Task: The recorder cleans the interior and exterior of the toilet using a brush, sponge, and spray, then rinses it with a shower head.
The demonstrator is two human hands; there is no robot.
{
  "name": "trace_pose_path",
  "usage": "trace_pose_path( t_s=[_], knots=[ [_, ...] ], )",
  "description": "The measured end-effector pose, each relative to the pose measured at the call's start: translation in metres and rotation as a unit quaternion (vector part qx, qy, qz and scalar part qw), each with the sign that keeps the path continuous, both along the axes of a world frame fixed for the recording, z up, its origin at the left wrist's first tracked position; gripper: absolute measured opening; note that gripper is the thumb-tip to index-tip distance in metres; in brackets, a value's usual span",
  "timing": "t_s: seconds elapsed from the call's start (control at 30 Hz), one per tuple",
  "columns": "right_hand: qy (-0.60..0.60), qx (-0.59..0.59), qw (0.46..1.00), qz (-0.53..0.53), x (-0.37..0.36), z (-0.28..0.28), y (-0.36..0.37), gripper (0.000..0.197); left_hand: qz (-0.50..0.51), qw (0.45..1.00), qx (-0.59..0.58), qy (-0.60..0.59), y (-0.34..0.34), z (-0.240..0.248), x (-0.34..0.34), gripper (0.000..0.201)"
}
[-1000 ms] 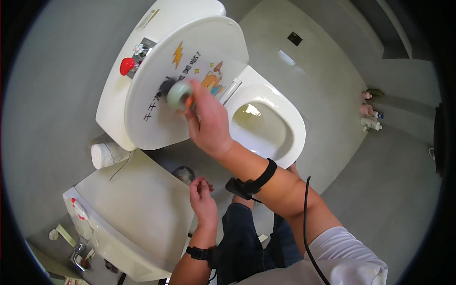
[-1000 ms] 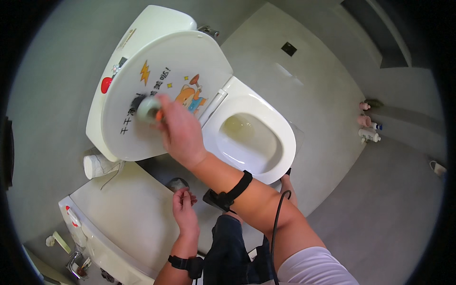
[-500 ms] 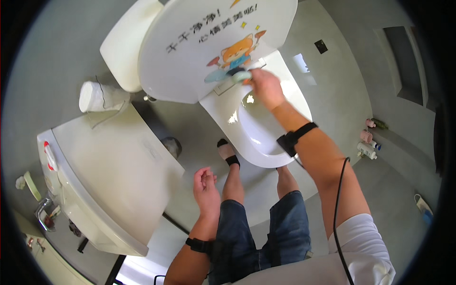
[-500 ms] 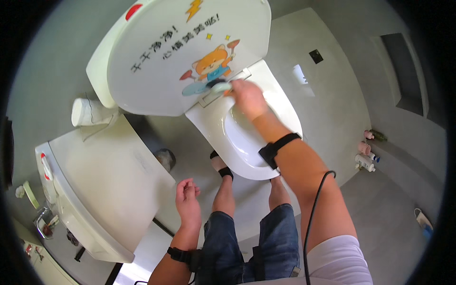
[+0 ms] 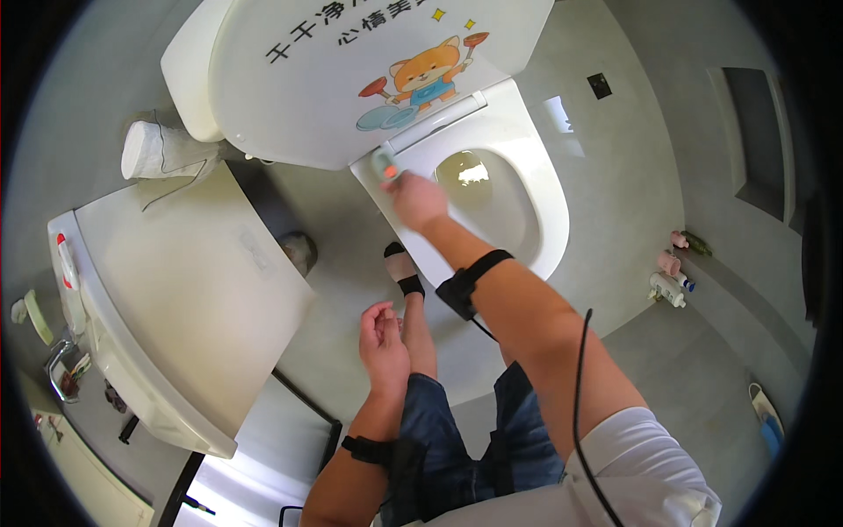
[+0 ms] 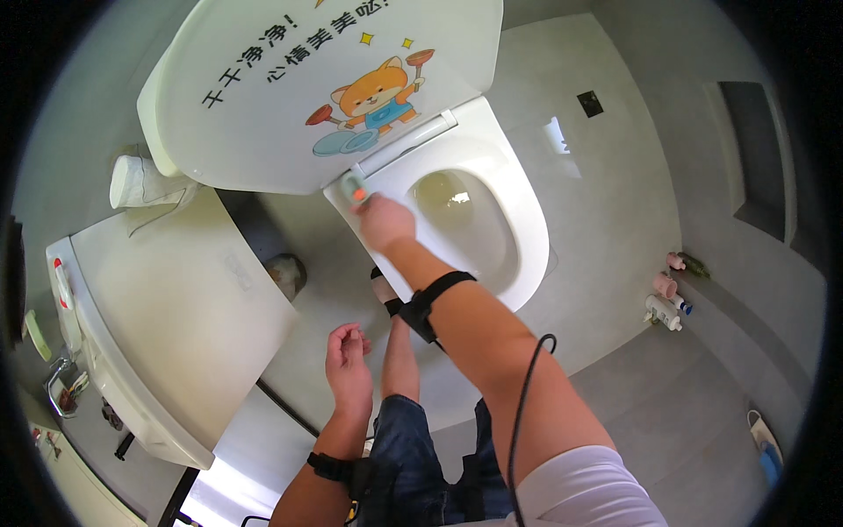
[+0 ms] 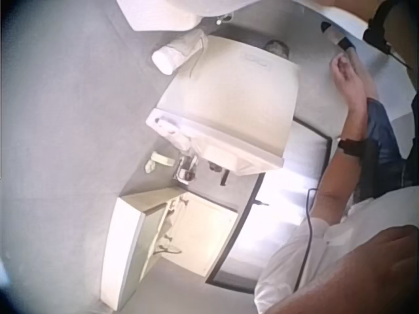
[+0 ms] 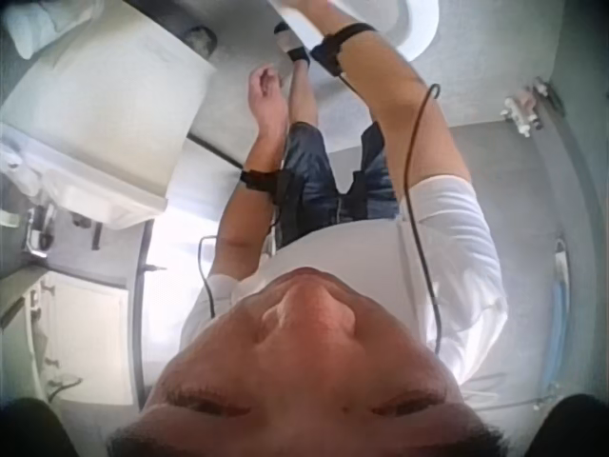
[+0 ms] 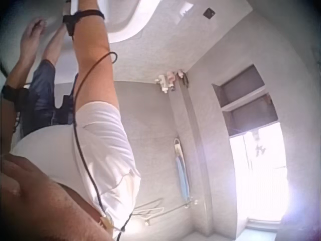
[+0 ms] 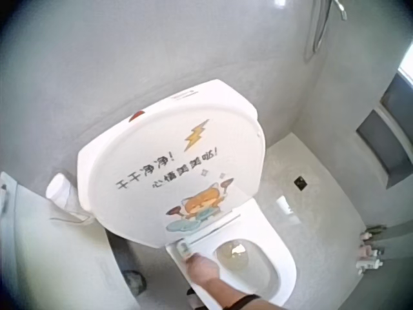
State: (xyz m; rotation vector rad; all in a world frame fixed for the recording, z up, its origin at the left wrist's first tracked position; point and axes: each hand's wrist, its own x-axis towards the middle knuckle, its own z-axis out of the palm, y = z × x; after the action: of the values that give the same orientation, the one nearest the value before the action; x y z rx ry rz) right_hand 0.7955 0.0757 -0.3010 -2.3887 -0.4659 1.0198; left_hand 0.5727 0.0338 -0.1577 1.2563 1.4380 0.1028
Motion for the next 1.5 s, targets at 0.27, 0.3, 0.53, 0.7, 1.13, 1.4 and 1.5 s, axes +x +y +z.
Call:
trace_pose_path(
  t_s=[0.27, 0.3, 0.53, 0.7, 1.13, 1.4, 1.5],
  knots=[
    [-0.142, -0.079, 0.981, 0.107, 0.074, -0.016, -0.061, 0.032, 0.018, 1.000, 0.012, 0.010, 0.012, -0.003, -0.006, 0.018],
    [-0.196, -0.111, 0.969, 0.105, 0.105, -0.020, -0.082, 0.032, 0.023, 1.000, 0.007, 0.003, 0.011, -0.004, -0.005, 0.018],
    [-0.293, -0.188, 0.888, 0.299, 0.188, -0.004, -0.151, 0.027, -0.007, 0.999, -0.002, 0.037, 0.018, -0.024, -0.030, 0.019],
    [-0.151, -0.303, 0.812, 0.475, 0.112, 0.015, -0.246, 0.018, 0.007, 1.000, 0.005, 0.003, 0.018, -0.017, -0.015, 0.019],
    [-0.247, -0.242, 0.821, 0.455, 0.215, 0.018, -0.194, 0.027, 0.020, 0.999, 0.012, 0.036, -0.004, -0.022, -0.018, 0.019],
    [-0.038, -0.206, 0.824, 0.527, 0.053, 0.023, -0.330, 0.014, 0.037, 0.999, -0.009, 0.022, -0.022, -0.029, -0.017, 0.018],
    [-0.157, -0.240, 0.903, 0.321, 0.067, -0.009, -0.304, 0.022, 0.039, 0.999, 0.008, 0.004, -0.027, -0.028, -0.008, 0.019]
  ],
)
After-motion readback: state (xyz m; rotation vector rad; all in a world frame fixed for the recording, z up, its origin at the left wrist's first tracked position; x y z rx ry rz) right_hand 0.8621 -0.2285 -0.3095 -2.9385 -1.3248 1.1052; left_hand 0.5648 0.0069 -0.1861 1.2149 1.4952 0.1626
